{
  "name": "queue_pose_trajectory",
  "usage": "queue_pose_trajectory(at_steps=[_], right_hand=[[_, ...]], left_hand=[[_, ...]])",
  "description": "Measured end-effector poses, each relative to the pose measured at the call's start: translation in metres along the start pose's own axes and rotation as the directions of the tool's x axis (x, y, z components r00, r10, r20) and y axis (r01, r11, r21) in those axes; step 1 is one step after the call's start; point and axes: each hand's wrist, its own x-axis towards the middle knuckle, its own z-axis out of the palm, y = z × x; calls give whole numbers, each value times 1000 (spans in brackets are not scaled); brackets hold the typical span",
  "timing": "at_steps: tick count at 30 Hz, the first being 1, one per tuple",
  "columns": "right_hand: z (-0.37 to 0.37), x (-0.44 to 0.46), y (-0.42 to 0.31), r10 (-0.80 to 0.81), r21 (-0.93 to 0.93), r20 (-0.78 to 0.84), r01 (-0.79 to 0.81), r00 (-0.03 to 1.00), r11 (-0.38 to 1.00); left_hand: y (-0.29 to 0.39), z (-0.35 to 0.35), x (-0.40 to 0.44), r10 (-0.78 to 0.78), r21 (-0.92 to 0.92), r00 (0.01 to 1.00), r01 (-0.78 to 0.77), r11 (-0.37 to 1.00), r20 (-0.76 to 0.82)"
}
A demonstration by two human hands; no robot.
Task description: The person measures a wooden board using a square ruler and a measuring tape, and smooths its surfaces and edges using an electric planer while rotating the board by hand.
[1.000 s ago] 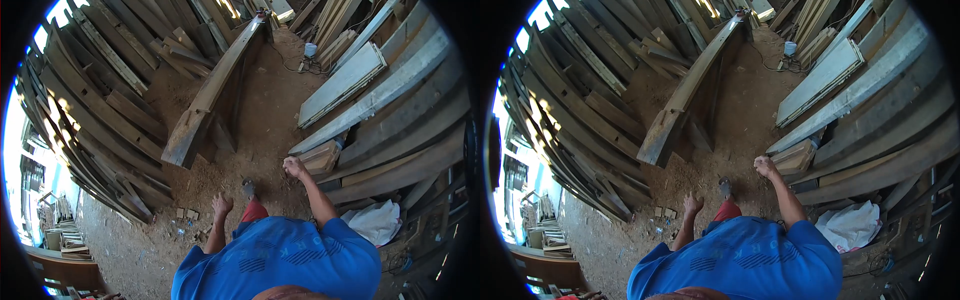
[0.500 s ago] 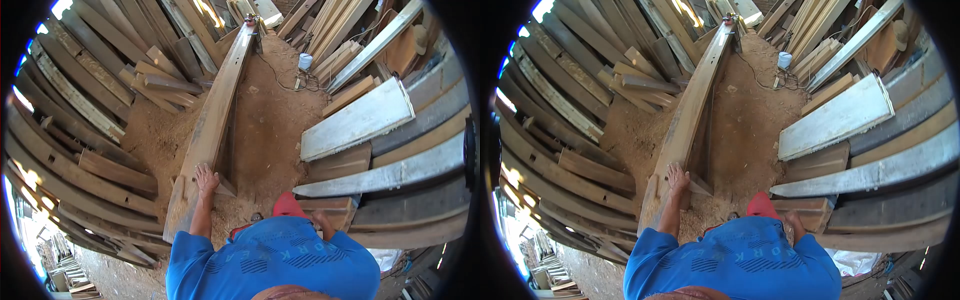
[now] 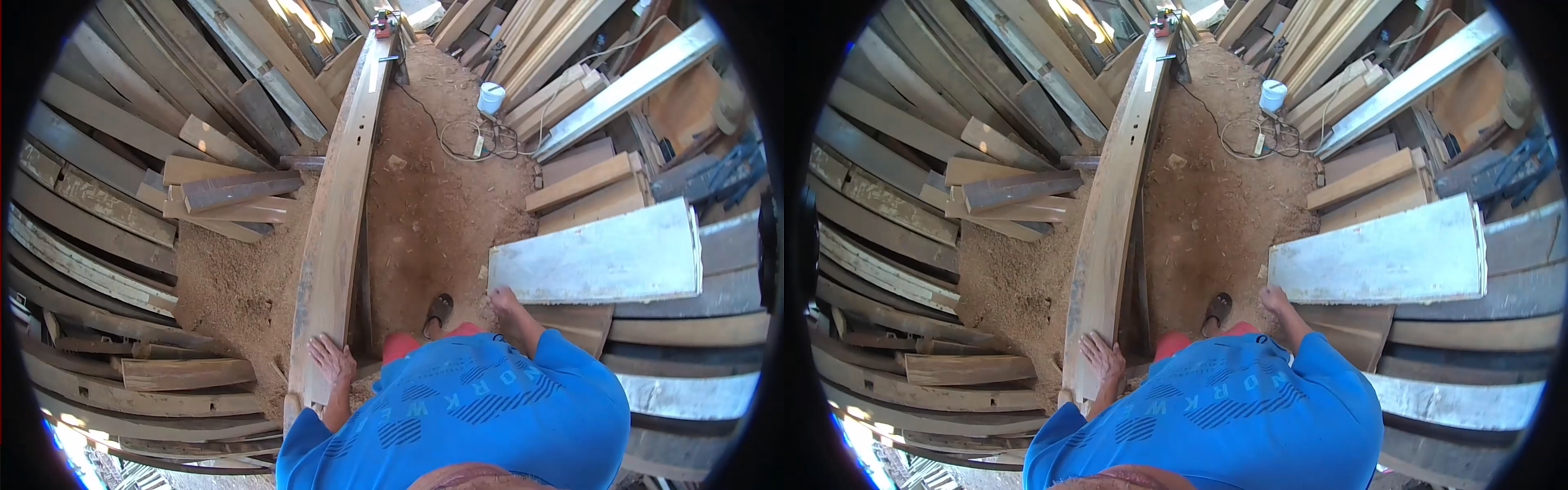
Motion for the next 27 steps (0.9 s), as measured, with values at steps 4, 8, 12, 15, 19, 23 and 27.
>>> queue_pose_trajectory(at_steps=[4,8,12,15,19,23,27], right_hand=[[-11,74,-124,-217,130,12,213,976,968],[-8,143,-193,-417,-175,5,411,909,895],[-27,196,-254,-490,-265,74,491,868,830],[-59,257,-271,-590,-314,95,586,802,747],[-133,308,-267,-279,5,-105,281,955,960],[-185,329,-205,47,237,-260,17,964,971],[-199,330,-160,408,404,-216,-299,887,864]], left_hand=[[0,3,-1,-32,-3,999,32,999,30],[38,-11,38,-286,-30,935,298,954,207],[87,-1,134,-161,-242,969,204,948,187],[155,-4,251,23,-310,995,8,951,97],[268,-24,422,198,-327,979,-175,929,39],[361,-28,577,410,-264,908,-416,870,-83],[443,-40,700,405,-229,912,-410,883,-73]])
